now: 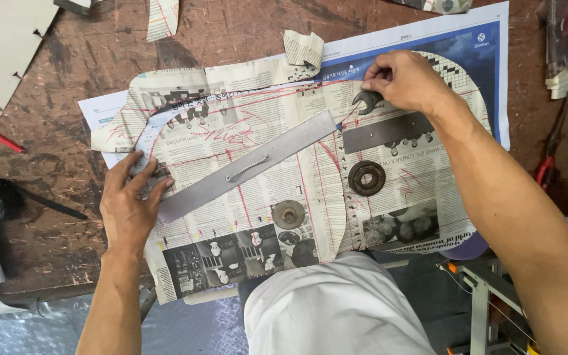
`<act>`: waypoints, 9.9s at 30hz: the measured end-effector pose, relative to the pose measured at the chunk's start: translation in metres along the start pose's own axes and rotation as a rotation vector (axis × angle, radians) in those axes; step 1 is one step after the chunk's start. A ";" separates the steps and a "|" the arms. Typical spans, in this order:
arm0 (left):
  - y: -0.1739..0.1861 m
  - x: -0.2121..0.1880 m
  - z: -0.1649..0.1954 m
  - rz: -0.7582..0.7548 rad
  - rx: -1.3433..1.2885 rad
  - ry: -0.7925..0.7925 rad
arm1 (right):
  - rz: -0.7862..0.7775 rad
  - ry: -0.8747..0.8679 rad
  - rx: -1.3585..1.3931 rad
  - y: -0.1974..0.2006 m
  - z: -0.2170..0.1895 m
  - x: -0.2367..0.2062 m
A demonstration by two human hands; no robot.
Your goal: The person lays sheets of newspaper over a paper pattern marked with red lines on the work table, smoothing each sheet flat by hand. They then place a metal ruler, a wrench, and round metal weights on top of the newspaper to hold it in place, repositioning the sheets and weights as they work.
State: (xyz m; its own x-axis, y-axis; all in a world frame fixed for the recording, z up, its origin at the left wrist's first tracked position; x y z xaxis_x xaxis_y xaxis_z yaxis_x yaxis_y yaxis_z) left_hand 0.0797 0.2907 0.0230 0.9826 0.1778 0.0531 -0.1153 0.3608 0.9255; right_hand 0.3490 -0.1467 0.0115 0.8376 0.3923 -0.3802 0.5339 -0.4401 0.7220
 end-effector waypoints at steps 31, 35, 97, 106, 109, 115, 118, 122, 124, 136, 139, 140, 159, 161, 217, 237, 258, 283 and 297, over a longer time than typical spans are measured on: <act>0.006 -0.001 -0.009 0.003 -0.040 -0.023 | 0.017 0.192 0.032 -0.010 0.039 0.015; 0.010 -0.001 -0.022 0.019 -0.067 -0.072 | 0.039 0.171 -0.023 -0.015 0.045 0.017; -0.003 -0.008 -0.034 0.187 -0.035 -0.053 | 0.021 -0.054 -0.004 -0.004 0.021 0.019; -0.005 -0.008 -0.030 0.158 -0.004 -0.047 | -0.020 0.037 0.054 -0.004 0.015 0.017; -0.007 -0.008 -0.030 0.147 0.005 -0.038 | -0.035 0.005 0.057 -0.005 0.017 0.017; -0.009 -0.009 -0.030 0.156 0.017 -0.040 | -0.029 0.021 0.116 -0.006 0.016 0.013; -0.010 -0.009 -0.030 0.151 0.017 -0.039 | -0.004 0.004 0.173 -0.006 0.015 0.011; -0.009 -0.009 -0.029 0.144 0.027 -0.040 | 0.037 0.042 0.191 -0.006 0.016 0.009; -0.009 -0.009 -0.028 0.145 0.016 -0.041 | 0.048 0.046 0.199 -0.007 0.017 0.009; -0.009 -0.008 -0.027 0.135 0.027 -0.052 | 0.049 0.076 0.184 -0.006 0.018 0.009; -0.010 -0.008 -0.028 0.134 0.045 -0.052 | 0.051 0.070 0.161 -0.005 0.017 0.009; -0.011 -0.009 -0.029 0.132 0.048 -0.054 | 0.050 0.069 0.156 -0.005 0.017 0.009; -0.015 -0.011 -0.033 0.099 0.077 -0.040 | 0.029 0.057 0.123 -0.003 0.013 0.011; -0.014 -0.011 -0.033 0.099 0.067 -0.035 | 0.028 0.053 0.120 -0.004 0.014 0.011; -0.010 -0.010 -0.042 0.205 -0.009 -0.051 | 0.010 0.160 -0.007 -0.019 0.042 0.022; -0.019 -0.016 -0.055 0.204 0.047 -0.058 | 0.015 0.046 -0.039 -0.024 0.033 0.021; -0.021 -0.017 -0.054 0.232 0.111 -0.101 | 0.031 0.080 -0.005 -0.020 0.038 0.017; -0.009 -0.010 -0.031 0.194 0.089 -0.125 | 0.225 0.146 0.187 -0.010 -0.001 -0.006; -0.018 -0.016 -0.051 0.251 0.049 -0.091 | 0.134 0.719 0.106 -0.187 -0.196 -0.021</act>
State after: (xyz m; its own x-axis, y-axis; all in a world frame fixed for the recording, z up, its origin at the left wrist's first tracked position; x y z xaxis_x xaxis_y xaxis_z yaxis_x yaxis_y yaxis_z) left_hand 0.0583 0.3277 -0.0137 0.9335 0.1723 0.3143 -0.3517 0.2709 0.8961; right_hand 0.2091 0.0855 -0.0025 0.6331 0.7460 0.2067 0.4707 -0.5829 0.6623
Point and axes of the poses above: each hand's wrist, its own x-axis towards the middle knuckle, its own y-axis out of the back of the hand, z = x × y, the point moved 2 cm from there along x, towards the middle knuckle, and after that the axes turned 3 degrees about x, right-handed, at the moved point
